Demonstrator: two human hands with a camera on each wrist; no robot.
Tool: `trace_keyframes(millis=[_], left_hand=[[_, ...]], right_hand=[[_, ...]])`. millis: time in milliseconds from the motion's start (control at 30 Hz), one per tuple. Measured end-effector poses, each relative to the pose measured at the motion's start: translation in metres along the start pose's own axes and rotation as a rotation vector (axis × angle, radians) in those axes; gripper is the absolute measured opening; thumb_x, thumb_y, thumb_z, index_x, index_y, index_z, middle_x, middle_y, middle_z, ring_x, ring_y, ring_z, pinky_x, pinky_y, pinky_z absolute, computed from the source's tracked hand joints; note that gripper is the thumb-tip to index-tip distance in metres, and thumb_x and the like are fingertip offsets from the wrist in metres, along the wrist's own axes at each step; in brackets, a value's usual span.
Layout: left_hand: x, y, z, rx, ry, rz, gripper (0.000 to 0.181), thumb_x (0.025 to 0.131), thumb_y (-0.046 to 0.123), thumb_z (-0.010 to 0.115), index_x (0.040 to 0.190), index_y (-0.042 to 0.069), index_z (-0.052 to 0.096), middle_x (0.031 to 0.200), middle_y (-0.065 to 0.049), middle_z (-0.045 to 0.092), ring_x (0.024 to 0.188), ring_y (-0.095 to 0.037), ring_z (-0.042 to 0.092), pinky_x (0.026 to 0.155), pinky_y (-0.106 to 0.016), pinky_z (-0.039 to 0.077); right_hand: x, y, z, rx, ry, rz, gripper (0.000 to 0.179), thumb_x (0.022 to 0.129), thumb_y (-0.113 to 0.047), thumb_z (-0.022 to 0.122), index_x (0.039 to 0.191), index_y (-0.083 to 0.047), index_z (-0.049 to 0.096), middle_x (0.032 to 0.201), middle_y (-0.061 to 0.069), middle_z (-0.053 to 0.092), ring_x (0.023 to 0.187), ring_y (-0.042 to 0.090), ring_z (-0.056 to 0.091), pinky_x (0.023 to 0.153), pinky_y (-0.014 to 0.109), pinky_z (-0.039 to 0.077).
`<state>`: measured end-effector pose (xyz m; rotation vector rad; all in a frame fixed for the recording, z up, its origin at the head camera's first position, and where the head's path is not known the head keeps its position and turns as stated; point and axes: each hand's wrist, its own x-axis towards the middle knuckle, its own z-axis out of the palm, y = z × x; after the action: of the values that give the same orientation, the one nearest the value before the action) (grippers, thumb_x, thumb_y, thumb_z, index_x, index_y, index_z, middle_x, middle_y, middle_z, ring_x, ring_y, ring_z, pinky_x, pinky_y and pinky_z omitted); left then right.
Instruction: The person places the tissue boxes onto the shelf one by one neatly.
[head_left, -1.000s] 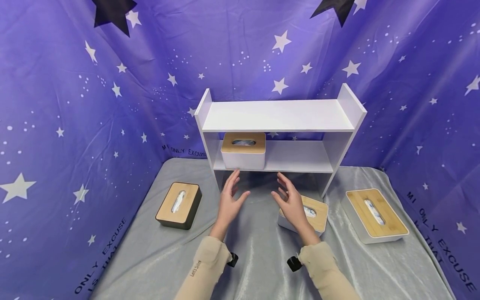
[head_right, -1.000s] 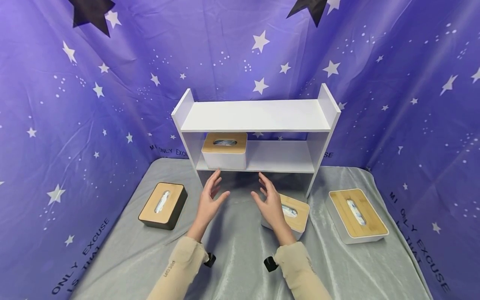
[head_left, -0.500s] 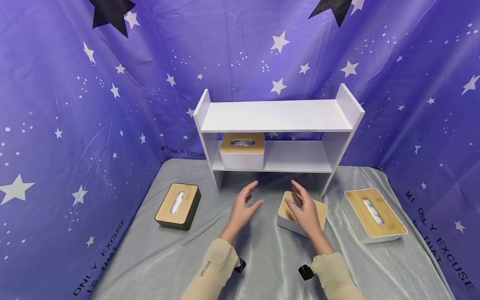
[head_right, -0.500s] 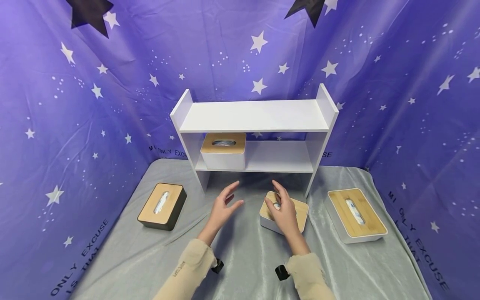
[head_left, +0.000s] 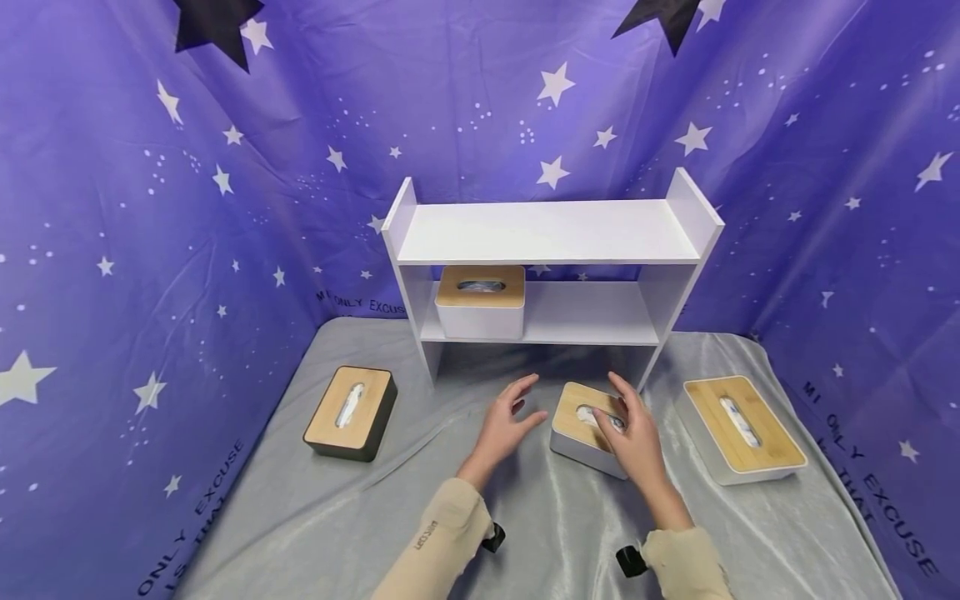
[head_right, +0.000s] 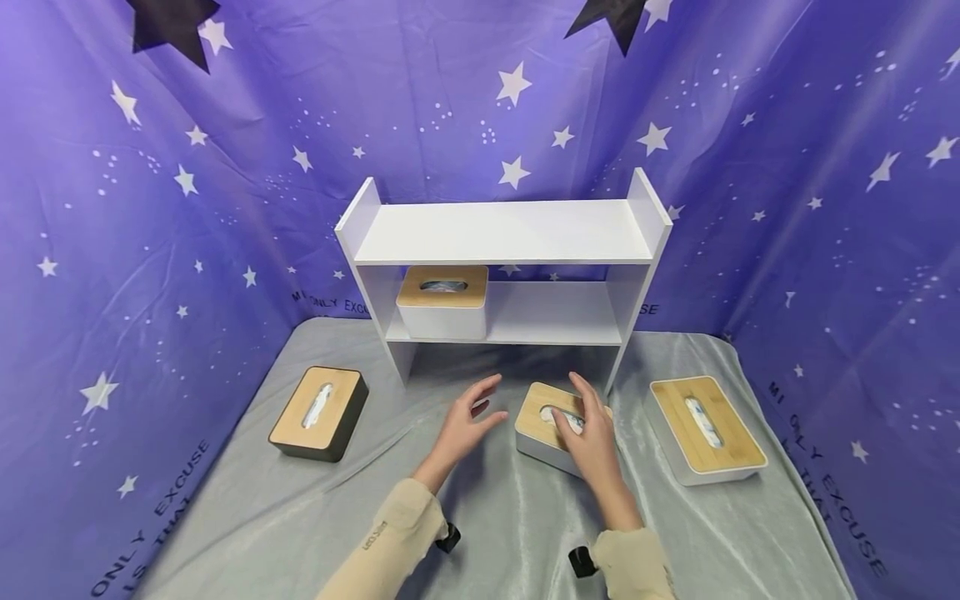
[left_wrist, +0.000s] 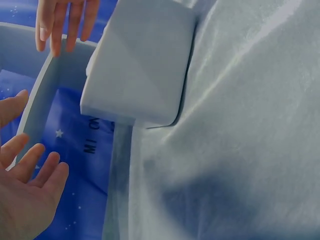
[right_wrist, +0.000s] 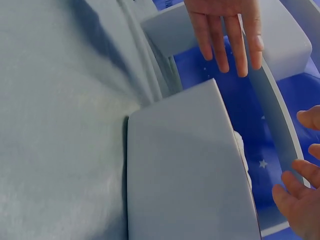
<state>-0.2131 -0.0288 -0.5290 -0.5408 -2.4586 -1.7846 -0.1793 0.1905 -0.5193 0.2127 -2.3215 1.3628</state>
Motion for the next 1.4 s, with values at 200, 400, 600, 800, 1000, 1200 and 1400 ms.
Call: trace_keyframes(millis=[200,400,600,800,1000,1200,1400], left_hand=[[-0.001,-0.002,0.009,-0.032,-0.046,-0.028,0.06,0.091,0.018,0.074,0.146,0.012,0.05,0.149,-0.013,0.051,0.136,-0.033,0.051,0.111,-0.047,0.047],[-0.002,0.001,0.014,-0.045,-0.084,-0.055,0.061,0.092,0.015,0.072,0.147,0.009,0.048,0.15,-0.015,0.049,0.137,-0.035,0.05,0.111,-0.05,0.047],[0.0,-0.006,0.02,-0.035,-0.111,-0.051,0.064,0.091,0.018,0.074,0.148,0.006,0.047,0.151,-0.015,0.049,0.137,-0.035,0.05,0.11,-0.046,0.048],[-0.002,-0.006,0.025,-0.028,-0.125,-0.084,0.065,0.091,0.016,0.074,0.148,0.004,0.046,0.151,-0.015,0.048,0.137,-0.034,0.05,0.11,-0.045,0.049],[-0.003,-0.005,0.028,-0.023,-0.123,-0.092,0.066,0.09,0.017,0.075,0.148,0.005,0.046,0.151,-0.016,0.048,0.135,-0.035,0.051,0.108,-0.045,0.05],[-0.004,-0.006,0.03,-0.007,-0.124,-0.096,0.066,0.089,0.016,0.076,0.147,0.004,0.047,0.151,-0.017,0.047,0.135,-0.036,0.052,0.107,-0.042,0.052],[-0.005,-0.007,0.033,-0.006,-0.132,-0.128,0.066,0.09,0.018,0.075,0.149,0.006,0.045,0.151,-0.016,0.047,0.135,-0.035,0.052,0.107,-0.038,0.052]], right_hand=[[-0.006,0.007,-0.01,-0.049,0.022,0.009,0.063,0.089,-0.004,0.071,0.147,-0.002,0.046,0.148,0.022,0.049,0.13,0.038,0.048,0.103,-0.007,0.024],[-0.012,0.011,-0.016,-0.064,0.051,0.055,0.065,0.088,-0.005,0.073,0.147,-0.003,0.047,0.149,0.022,0.048,0.124,0.021,0.056,0.101,-0.006,0.029],[-0.018,0.013,-0.019,-0.08,0.07,0.044,0.064,0.085,-0.001,0.073,0.144,0.0,0.048,0.147,0.025,0.048,0.117,0.047,0.059,0.098,-0.008,0.028],[-0.022,0.015,-0.02,-0.077,0.061,0.031,0.069,0.083,-0.001,0.075,0.146,-0.001,0.046,0.147,0.026,0.047,0.12,0.046,0.055,0.101,-0.008,0.027],[-0.028,0.018,-0.025,-0.121,0.029,0.081,0.075,0.083,-0.007,0.078,0.149,-0.002,0.042,0.152,0.025,0.041,0.132,0.047,0.046,0.115,0.006,0.028],[-0.033,0.024,-0.028,-0.107,0.001,0.146,0.079,0.084,-0.009,0.078,0.152,-0.002,0.037,0.155,0.023,0.037,0.138,0.044,0.041,0.118,0.028,0.037],[-0.04,0.029,-0.029,-0.04,0.005,0.176,0.083,0.083,-0.008,0.079,0.151,0.004,0.032,0.154,0.029,0.036,0.138,0.048,0.038,0.1,-0.01,0.024]])
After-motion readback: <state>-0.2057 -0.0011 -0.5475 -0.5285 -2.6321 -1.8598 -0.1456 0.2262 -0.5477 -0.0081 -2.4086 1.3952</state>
